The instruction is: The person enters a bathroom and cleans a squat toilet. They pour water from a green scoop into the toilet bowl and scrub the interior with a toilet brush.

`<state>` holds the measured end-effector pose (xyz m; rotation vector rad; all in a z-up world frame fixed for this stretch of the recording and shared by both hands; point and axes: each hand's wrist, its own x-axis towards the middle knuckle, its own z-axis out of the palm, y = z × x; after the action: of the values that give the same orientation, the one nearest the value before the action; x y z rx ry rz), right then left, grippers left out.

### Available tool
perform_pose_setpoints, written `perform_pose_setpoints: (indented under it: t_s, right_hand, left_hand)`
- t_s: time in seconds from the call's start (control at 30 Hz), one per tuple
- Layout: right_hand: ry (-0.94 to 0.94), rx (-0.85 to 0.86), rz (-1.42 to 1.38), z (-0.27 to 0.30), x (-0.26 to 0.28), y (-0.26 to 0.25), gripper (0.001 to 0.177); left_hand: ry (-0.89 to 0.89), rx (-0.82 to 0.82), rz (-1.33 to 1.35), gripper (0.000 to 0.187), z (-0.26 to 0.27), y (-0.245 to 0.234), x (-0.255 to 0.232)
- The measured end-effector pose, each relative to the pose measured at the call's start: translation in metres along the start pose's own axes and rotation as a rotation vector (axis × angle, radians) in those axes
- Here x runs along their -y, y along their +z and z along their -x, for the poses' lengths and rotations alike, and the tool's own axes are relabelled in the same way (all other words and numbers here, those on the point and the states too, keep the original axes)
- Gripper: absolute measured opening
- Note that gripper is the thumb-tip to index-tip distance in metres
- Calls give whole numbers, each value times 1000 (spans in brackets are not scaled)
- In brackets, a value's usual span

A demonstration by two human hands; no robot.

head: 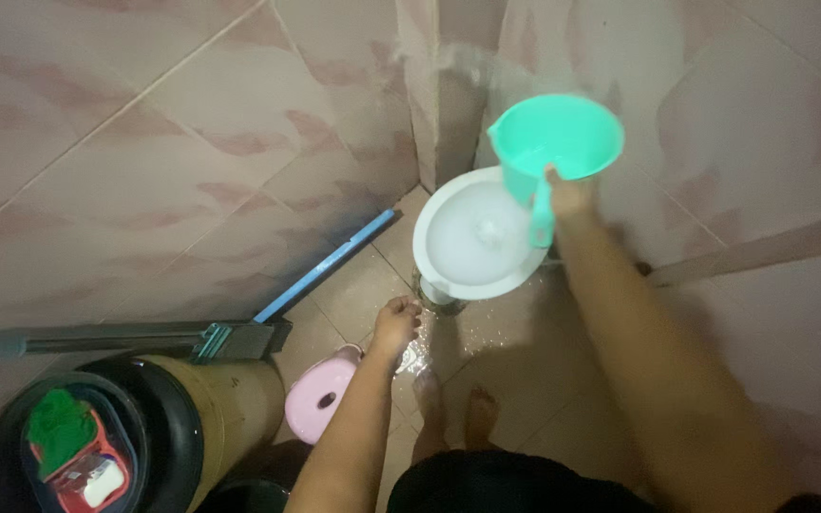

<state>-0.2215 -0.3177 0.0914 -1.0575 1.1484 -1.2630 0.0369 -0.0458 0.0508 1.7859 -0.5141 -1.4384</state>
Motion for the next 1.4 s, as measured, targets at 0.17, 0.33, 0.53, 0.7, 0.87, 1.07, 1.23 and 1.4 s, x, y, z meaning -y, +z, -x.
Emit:
perform_pose_setpoints:
  t_s: [0.17, 0.33, 0.53, 0.7, 0.87, 1.07, 1.23, 1.4]
  right_hand:
    - [-95, -145, 258, 46, 16, -70, 71]
    - [168, -31, 622, 124, 19, -101, 92]
    - [254, 355, 793, 221, 1, -124, 75]
    - [984, 78, 610, 274, -5, -95, 100]
    - [1030, 290, 704, 279, -25, -41, 108]
    - [334, 634, 1312, 259, -14, 25, 110]
    - [-145, 721, 1295, 251, 46, 54, 88]
    - [-103, 811, 1289, 251, 71, 79, 88]
  left_hand:
    - [-47, 38, -14, 36, -14, 16, 5]
    - [20, 108, -37, 36, -36, 55, 19]
    - [200, 216, -347, 37, -55, 105, 77]
    - [327, 198, -586, 46, -51, 101, 140]
    - [114, 130, -626, 45, -53, 51, 181]
    - [137, -49, -502, 43, -52, 28, 151]
    - [-48, 12, 12, 44, -3, 57, 78]
    - [-99, 179, 276, 68, 56, 63, 20]
